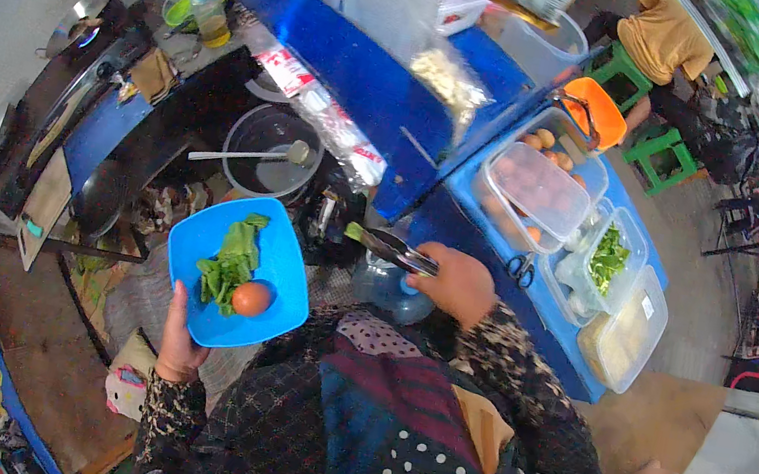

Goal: The person uses tongs to transfer leafy greens from a storage container into a blue bowl that already contains an egg. They then move to a stove area, pick up a small green packet, and cut it open with scissors.

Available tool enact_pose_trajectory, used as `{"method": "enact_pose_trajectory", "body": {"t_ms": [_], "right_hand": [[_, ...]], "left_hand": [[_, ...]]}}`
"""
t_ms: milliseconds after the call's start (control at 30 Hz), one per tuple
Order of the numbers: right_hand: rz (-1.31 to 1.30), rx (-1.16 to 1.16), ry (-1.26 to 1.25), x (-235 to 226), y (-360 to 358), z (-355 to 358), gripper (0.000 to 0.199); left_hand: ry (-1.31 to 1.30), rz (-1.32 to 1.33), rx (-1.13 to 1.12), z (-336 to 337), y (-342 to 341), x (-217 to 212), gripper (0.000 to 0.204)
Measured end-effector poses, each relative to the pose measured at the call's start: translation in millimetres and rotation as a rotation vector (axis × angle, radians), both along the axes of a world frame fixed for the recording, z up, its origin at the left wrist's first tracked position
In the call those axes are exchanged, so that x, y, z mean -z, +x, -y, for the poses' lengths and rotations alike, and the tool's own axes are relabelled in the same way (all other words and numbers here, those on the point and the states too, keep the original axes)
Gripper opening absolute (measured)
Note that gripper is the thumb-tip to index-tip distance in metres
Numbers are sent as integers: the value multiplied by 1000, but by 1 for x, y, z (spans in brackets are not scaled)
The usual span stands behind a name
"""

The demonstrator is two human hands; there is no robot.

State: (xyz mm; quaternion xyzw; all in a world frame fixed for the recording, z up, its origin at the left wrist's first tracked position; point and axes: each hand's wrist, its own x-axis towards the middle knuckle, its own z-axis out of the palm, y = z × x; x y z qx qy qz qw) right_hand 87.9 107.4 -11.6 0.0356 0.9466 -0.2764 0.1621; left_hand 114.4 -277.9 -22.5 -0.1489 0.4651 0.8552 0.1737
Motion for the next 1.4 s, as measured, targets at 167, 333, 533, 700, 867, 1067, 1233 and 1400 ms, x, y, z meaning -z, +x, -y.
{"method": "enact_pose_trajectory", "body": {"t_ms": [167, 333, 533, 700, 867, 1067, 1233, 1400], "right_hand": [[-66, 47, 27, 77, -46, 71, 47], [1, 47, 135, 101, -64, 97, 58], [86, 123, -154, 99, -32, 64, 72], [66, 216, -453, 49, 18, 18, 81], [47, 407, -650, 28, 71, -41, 78], [-99, 604, -587, -20, 132, -124, 81], [-190, 786, -58, -82, 155, -195, 86], [-279, 703, 433, -103, 153, -263, 66]], "left_hand": [[-35, 2, -84, 45, 16, 5, 62], [-42, 20, -82, 51, 22, 3, 63], [-62, 27, -7, 43, 5, 7, 65], [-61, 43, 193, 2, -20, 1, 65], [-37, 6, 531, -76, -53, -3, 71], [43, -3, 809, -188, -60, -6, 69], [57, -33, 836, -277, -47, -15, 64], [154, -46, 821, -344, -51, -14, 61]]}}
